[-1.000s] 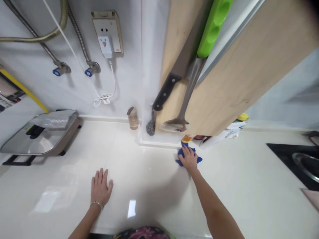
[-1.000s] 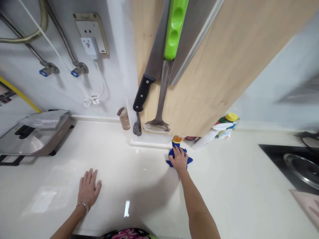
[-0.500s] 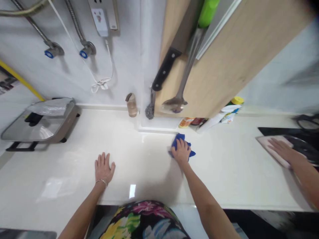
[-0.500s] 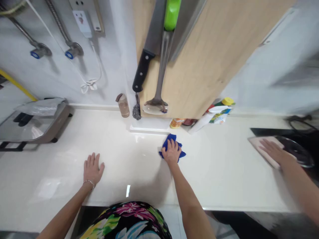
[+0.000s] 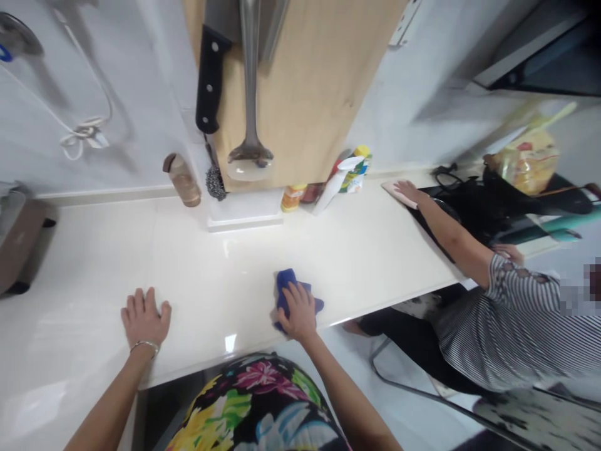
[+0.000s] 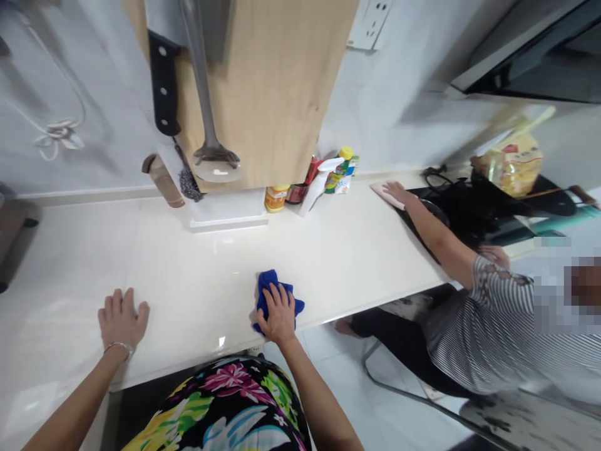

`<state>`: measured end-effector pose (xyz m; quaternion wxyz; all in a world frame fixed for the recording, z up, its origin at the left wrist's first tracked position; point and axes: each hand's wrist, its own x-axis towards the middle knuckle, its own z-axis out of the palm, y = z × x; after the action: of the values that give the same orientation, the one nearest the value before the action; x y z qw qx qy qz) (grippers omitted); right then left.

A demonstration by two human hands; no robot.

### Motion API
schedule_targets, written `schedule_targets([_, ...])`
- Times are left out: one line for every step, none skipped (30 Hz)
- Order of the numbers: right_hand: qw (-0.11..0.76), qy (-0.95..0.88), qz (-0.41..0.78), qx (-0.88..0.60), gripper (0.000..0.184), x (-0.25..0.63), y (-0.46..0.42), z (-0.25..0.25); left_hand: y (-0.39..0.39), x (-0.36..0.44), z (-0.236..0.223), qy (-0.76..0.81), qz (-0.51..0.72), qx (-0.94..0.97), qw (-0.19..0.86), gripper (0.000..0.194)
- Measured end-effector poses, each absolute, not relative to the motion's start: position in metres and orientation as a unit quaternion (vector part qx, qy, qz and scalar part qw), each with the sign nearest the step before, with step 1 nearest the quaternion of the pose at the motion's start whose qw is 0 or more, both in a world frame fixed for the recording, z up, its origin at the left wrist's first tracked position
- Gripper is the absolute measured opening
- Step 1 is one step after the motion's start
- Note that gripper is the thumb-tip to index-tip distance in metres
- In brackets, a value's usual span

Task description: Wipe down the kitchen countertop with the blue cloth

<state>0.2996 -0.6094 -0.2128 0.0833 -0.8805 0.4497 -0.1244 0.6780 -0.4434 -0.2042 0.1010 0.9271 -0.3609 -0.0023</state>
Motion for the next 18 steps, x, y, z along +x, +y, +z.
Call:
schedule_targets([0.079, 0.456, -0.124, -0.878, 0.056, 0.289, -0.611, -0.214, -0.444, 0.678, -0.204, -0.359, -0.004, 0.928, 0.101, 0.072])
schedule_targets([0.073, 0.465, -0.124, -0.874, 0.055, 0.277, -0.613, -0.216, -0.444, 0.677, -0.203, -0.358, -0.005, 0.928, 0.102, 0.072])
schedule_targets([0.065, 0.476, -0.126, -0.868, 0.055, 0.266, -0.617, -0.218, -0.445, 0.677, -0.203, -0.357, -0.006, 0.929, 0.103, 0.072])
schedule_targets([0.055, 0.489, -0.128, -0.861, 0.054, 0.255, -0.621, -0.221, -0.445, 0.677, -0.203, -0.355, -0.006, 0.929, 0.104, 0.071])
schedule_targets([0.044, 0.503, -0.131, -0.853, 0.054, 0.244, -0.626, -0.223, -0.445, 0.677, -0.203, -0.354, -0.006, 0.929, 0.105, 0.071])
schedule_targets([0.033, 0.517, -0.134, -0.845, 0.053, 0.233, -0.632, -0.226, -0.445, 0.676, -0.203, -0.354, -0.005, 0.929, 0.107, 0.071])
schedule_targets([0.021, 0.529, -0.136, -0.837, 0.053, 0.222, -0.638, -0.229, -0.444, 0.676, -0.204, -0.354, -0.004, 0.929, 0.109, 0.071])
schedule_targets([0.01, 0.541, -0.138, -0.83, 0.053, 0.211, -0.644, -0.231, -0.444, 0.676, -0.204, -0.354, -0.002, 0.929, 0.111, 0.071])
schedule_targets([0.0, 0.552, -0.141, -0.822, 0.053, 0.2, -0.651, -0.233, -0.444, 0.676, -0.205, -0.355, 0.0, 0.928, 0.112, 0.071])
schedule_targets([-0.009, 0.563, -0.144, -0.813, 0.053, 0.188, -0.658, -0.236, -0.444, 0.676, -0.205, -0.356, 0.003, 0.928, 0.112, 0.071])
schedule_targets([-0.015, 0.575, -0.146, -0.805, 0.054, 0.176, -0.666, -0.238, -0.444, 0.676, -0.206, -0.356, 0.007, 0.928, 0.111, 0.071])
schedule_targets([-0.02, 0.589, -0.148, -0.794, 0.054, 0.164, -0.675, -0.24, -0.444, 0.676, -0.206, -0.356, 0.009, 0.928, 0.11, 0.07])
schedule_targets([-0.024, 0.605, -0.147, -0.782, 0.054, 0.151, -0.685, -0.241, -0.444, 0.676, -0.206, -0.354, 0.008, 0.929, 0.108, 0.07])
schedule_targets([-0.027, 0.622, -0.144, -0.769, 0.055, 0.139, -0.695, -0.243, -0.443, 0.676, -0.206, -0.352, 0.005, 0.93, 0.106, 0.07])
schedule_targets([-0.029, 0.643, -0.139, -0.752, 0.055, 0.127, -0.705, -0.244, -0.443, 0.676, -0.206, -0.351, 0.0, 0.931, 0.105, 0.07])
schedule_targets([-0.03, 0.666, -0.134, -0.733, 0.056, 0.115, -0.715, -0.246, -0.443, 0.677, -0.207, -0.35, -0.005, 0.931, 0.103, 0.07])
schedule_targets([-0.03, 0.691, -0.13, -0.711, 0.056, 0.106, -0.725, -0.247, -0.443, 0.677, -0.207, -0.349, -0.009, 0.931, 0.103, 0.07])
schedule_targets([-0.032, 0.716, -0.13, -0.685, 0.056, 0.098, -0.733, -0.249, -0.443, 0.677, -0.207, -0.349, -0.01, 0.931, 0.104, 0.07])
